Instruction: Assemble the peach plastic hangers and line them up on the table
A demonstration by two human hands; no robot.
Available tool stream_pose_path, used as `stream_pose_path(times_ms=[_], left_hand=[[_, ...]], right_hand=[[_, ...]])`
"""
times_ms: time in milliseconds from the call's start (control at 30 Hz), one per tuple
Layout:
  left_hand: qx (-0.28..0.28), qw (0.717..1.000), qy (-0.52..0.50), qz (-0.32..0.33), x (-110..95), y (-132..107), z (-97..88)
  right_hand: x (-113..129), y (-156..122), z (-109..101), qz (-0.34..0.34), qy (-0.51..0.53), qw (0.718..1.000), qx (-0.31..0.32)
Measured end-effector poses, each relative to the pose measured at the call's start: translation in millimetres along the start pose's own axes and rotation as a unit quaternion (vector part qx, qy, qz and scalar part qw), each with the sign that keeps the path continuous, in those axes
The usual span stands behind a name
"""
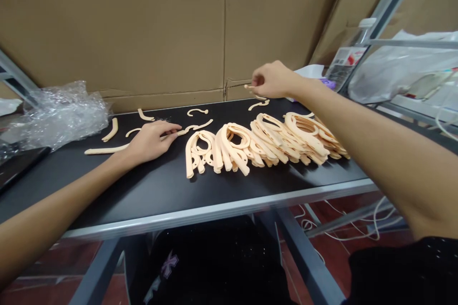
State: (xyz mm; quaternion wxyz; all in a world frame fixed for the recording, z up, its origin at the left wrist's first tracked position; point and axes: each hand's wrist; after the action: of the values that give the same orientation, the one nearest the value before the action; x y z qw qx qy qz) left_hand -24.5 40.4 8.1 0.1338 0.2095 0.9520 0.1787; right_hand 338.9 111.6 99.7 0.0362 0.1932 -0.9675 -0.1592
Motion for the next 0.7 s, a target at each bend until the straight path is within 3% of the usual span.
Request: stream_pose_path(times_ms=[100, 167, 267, 400, 567, 700], left_hand=[[-0.055, 0.998, -0.027, 0.007, -3, 0, -5.5], [-0.095, 0.994, -0.045, 0.005, -8, -1, -10.2], [-0.142, 0.988, -0.063, 0.0, -16, -3, -16.5], [-0.174, 0.981, -0.086, -0.004, -19, -1, -26.5], [-0.144, 0.987, -0.053, -0.056, -1, 2, -53.2], [-0.167, 0.983, 0.002, -0.08, 25, 4, -73.7]], right_hand=[[43, 0, -3, -0.011, 0.138, 0.987, -0.083], [77, 1, 1, -0.017, 0.235, 0.967, -0.101], [129, 5, 12, -0.032, 0.33, 0.939, -0.088], [183, 13, 22, -0.058, 0.451, 0.891, -0.006], [209, 27, 19, -0.097, 0.479, 0.872, 0.012], [211, 35, 24, -0.144, 0.375, 0.915, 0.035]])
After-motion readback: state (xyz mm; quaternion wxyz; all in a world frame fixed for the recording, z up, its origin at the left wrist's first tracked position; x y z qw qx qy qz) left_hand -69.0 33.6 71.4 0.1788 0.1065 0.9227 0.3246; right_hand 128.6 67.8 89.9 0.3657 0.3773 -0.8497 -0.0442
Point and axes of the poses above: each hand's wrist, its own y-axis towards the middle knuckle, its own z-axis out of the palm, x = y × z, and after that the axes turned 6 degrees about -z, right-handed
